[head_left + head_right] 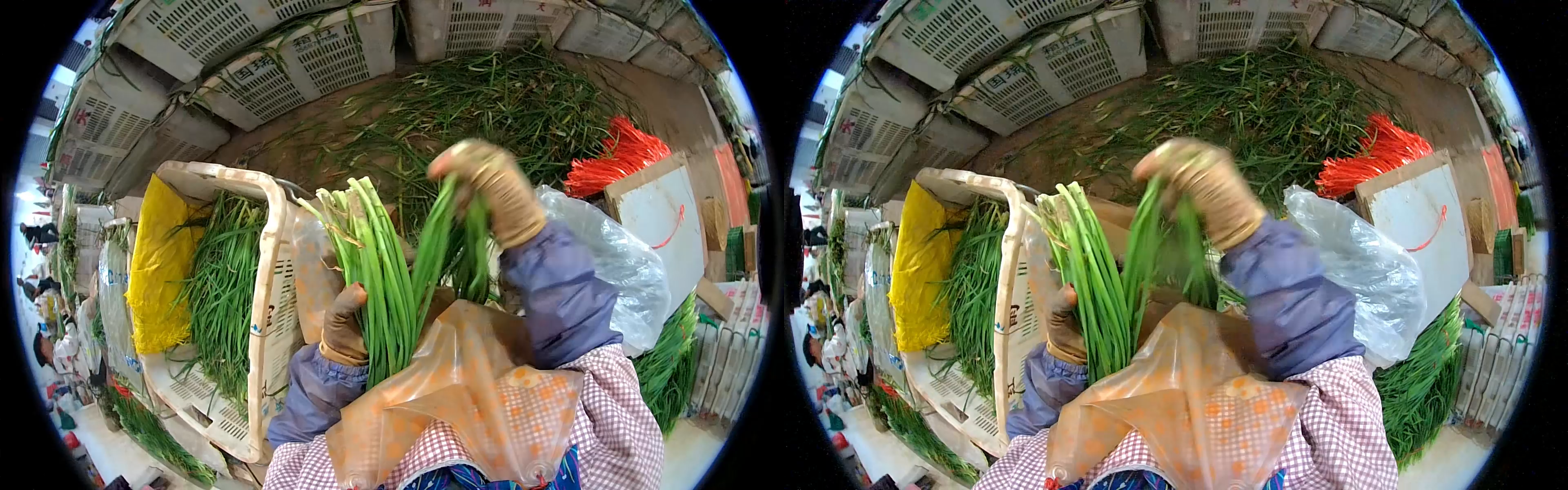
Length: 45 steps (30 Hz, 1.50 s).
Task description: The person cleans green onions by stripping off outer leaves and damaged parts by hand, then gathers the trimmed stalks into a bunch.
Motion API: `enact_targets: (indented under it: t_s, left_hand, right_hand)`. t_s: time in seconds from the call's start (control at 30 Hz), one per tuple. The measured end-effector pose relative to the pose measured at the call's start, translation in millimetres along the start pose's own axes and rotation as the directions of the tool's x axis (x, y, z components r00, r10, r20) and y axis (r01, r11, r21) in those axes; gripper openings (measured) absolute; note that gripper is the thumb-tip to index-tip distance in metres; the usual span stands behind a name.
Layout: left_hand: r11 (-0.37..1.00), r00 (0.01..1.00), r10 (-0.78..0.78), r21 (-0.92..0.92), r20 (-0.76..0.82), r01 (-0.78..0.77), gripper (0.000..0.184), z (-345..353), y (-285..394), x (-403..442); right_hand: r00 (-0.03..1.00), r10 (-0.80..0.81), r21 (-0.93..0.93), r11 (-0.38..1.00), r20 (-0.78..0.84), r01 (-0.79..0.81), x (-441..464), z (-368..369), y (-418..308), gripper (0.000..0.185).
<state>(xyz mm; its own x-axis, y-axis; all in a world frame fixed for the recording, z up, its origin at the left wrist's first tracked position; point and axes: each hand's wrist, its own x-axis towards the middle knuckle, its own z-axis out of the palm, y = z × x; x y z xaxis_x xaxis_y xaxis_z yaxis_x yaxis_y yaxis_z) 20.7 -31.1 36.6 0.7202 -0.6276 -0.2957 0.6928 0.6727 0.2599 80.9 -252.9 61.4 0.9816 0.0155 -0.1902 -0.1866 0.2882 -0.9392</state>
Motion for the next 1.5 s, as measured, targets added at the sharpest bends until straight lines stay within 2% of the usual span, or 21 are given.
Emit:
enact_targets:
  t_s: [0.1, 0.13, 0.23, 0.27, 0.3, 0.37, 0.4, 0.43, 0.47, 0.5, 0.7, 0.77, 0.8, 0.9, 0.97, 1.03, 1.1, 1.17, 1.23, 1.37, 1.5]
  left_hand:
    - [0.998, 0.999, 0.029, 0.059, 0.017, -0.030, 0.069, -1, 6, 1]
    - [0.999, 0.999, -0.032, 0.037, 0.028, 0.031, 0.069, -8, 6, 2]
    - [0.993, 0.993, -0.114, 0.023, -0.010, 0.114, 0.067, -12, 8, -3]
    - [0.990, 0.989, -0.135, 0.032, -0.067, 0.137, 0.066, -11, 9, -3]
    - [0.990, 0.989, -0.132, 0.032, -0.067, 0.135, 0.066, -11, 9, -2]
    - [0.989, 0.992, -0.128, 0.076, 0.004, 0.128, 0.065, -13, 9, 1]
    - [0.988, 0.991, -0.133, 0.081, 0.003, 0.132, 0.065, -11, 9, 2]
    - [0.988, 0.993, -0.109, 0.106, -0.032, 0.112, 0.065, -9, 8, 2]
    - [0.987, 0.994, -0.084, 0.130, -0.069, 0.093, 0.066, -8, 7, 2]
    - [0.986, 0.993, -0.088, 0.132, -0.075, 0.098, 0.066, -6, 6, 0]
    - [0.989, 0.995, -0.080, 0.117, -0.064, 0.087, 0.065, -14, 9, -1]
    - [0.999, 0.991, -0.033, 0.011, 0.127, 0.032, 0.068, -15, 10, 3]
    - [0.999, 1.000, -0.020, 0.025, -0.012, 0.021, 0.073, -10, 10, -1]
    - [0.994, 0.994, -0.107, -0.033, -0.024, 0.106, 0.076, -27, 13, -7]
    - [0.994, 0.996, -0.088, -0.062, 0.009, 0.088, 0.075, -26, 9, -7]
    - [0.994, 0.997, -0.069, -0.085, 0.045, 0.072, 0.075, -25, 9, -5]
    - [0.997, 0.996, -0.062, -0.047, 0.057, 0.065, 0.072, -24, 11, -5]
    - [0.997, 0.996, -0.068, -0.043, 0.050, 0.071, 0.071, -25, 14, -10]
    - [0.996, 0.996, -0.074, -0.041, 0.041, 0.076, 0.070, -25, 16, -11]
    - [0.993, 0.995, -0.091, -0.073, 0.046, 0.094, 0.070, -20, 11, -6]
    - [0.999, 0.996, -0.054, 0.003, 0.074, 0.054, 0.071, -17, 8, -2]
  right_hand:
    - [0.976, -0.158, 0.229, 0.955, -0.153, 0.190, 13, -55, -32, 0.026]
    - [0.891, -0.344, 0.253, 0.871, -0.297, 0.421, 28, -77, -32, 0.025]
    - [0.782, -0.529, -0.272, 0.846, -0.329, 0.458, 28, -108, -58, 0.021]
    - [0.848, -0.442, -0.305, 0.884, -0.294, 0.355, 24, -94, -62, 0.014]
    - [0.861, -0.500, -0.350, 0.827, -0.098, 0.440, 13, -61, -64, 0.012]
    - [0.986, -0.132, -0.350, 0.923, 0.104, 0.161, -2, -15, -48, 0.010]
    - [0.936, -0.236, -0.431, 0.839, 0.262, 0.332, -3, 0, -25, 0.014]
    - [0.937, -0.213, -0.306, 0.905, 0.275, 0.296, -2, 13, -1, 0.020]
    - [0.973, 0.077, -0.131, 0.990, 0.218, -0.049, -8, 27, -6, 0.021]
    - [0.974, 0.157, -0.113, 0.984, 0.165, -0.140, -6, 30, 2, 0.019]
    - [0.983, 0.098, 0.111, 0.987, 0.153, -0.116, 1, 20, -6, 0.012]
    - [0.995, -0.001, 0.064, 0.998, 0.102, -0.005, 10, 0, -15, 0.012]
    - [0.994, -0.106, 0.041, 0.994, 0.032, 0.105, 15, -11, -21, 0.013]
    - [0.883, -0.470, -0.041, 0.882, 0.000, 0.470, 37, -62, -39, 0.011]
    - [0.806, -0.551, -0.255, 0.829, -0.217, 0.498, 40, -79, -44, 0.007]
    - [0.792, -0.574, -0.325, 0.804, -0.206, 0.498, 42, -84, -41, 0.009]
    - [0.711, -0.677, -0.610, 0.649, -0.190, 0.455, 44, -80, -35, 0.012]
    - [0.723, -0.670, -0.662, 0.621, -0.169, 0.420, 34, -70, -38, 0.014]
    - [0.957, -0.291, -0.426, 0.865, 0.007, 0.266, 10, -42, -43, 0.018]
    - [0.952, -0.099, -0.363, 0.909, 0.289, 0.204, -19, 14, -5, 0.030]
    - [0.951, 0.091, -0.214, 0.977, 0.297, -0.027, -19, 33, 1, 0.026]
